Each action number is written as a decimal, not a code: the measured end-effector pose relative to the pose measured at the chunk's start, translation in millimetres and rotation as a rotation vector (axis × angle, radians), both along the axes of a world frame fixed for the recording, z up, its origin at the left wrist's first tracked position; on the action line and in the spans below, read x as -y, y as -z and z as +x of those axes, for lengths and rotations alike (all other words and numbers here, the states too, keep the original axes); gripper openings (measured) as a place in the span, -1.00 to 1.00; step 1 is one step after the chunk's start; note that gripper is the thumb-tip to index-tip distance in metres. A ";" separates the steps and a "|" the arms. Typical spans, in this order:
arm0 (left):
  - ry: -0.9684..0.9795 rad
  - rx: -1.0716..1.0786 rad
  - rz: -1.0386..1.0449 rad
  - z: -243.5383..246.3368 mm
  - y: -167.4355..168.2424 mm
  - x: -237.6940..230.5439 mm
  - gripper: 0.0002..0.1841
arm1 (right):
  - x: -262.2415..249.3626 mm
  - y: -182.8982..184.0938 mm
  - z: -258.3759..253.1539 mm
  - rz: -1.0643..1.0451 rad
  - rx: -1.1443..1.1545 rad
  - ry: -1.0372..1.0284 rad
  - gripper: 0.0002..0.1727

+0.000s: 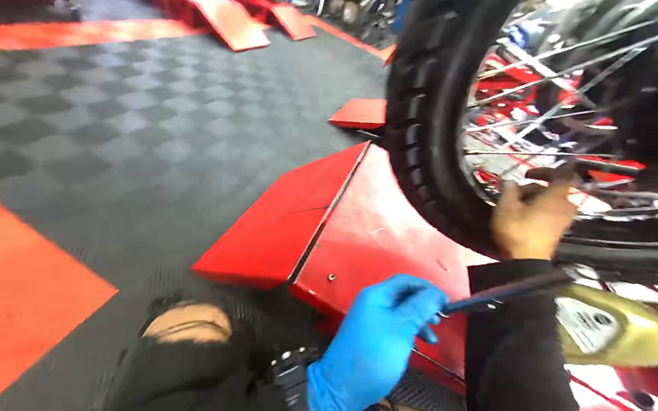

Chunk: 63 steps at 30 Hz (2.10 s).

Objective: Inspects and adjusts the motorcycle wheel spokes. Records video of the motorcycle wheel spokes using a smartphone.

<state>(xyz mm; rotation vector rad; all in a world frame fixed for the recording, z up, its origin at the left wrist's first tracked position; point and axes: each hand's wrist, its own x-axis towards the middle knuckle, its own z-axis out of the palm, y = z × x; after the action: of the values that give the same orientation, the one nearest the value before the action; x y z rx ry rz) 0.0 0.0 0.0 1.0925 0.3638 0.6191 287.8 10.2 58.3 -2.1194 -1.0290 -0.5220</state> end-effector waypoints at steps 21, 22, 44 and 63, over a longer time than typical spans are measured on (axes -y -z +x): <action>0.025 -0.128 -0.121 -6.4 15.2 -5.4 -0.78 | -3.7 0.0 10.4 -0.021 -0.080 0.040 -0.67; 0.029 -0.123 -0.123 -6.6 15.3 -4.8 -0.78 | -3.0 -1.0 9.1 -0.025 -0.095 0.047 -0.71; 0.112 -0.074 -0.132 -2.2 22.0 -20.4 -0.66 | -7.0 -1.3 15.0 -0.099 -0.092 0.011 -0.70; 0.164 -0.081 -0.071 0.3 23.2 -14.0 -0.64 | -2.9 -5.4 16.7 -0.033 -0.202 -0.003 -0.59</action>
<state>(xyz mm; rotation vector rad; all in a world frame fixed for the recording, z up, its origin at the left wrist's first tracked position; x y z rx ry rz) 0.3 14.0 -23.2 1.0691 0.3591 0.4145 304.5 13.1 63.7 -2.1487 -0.9308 -0.2837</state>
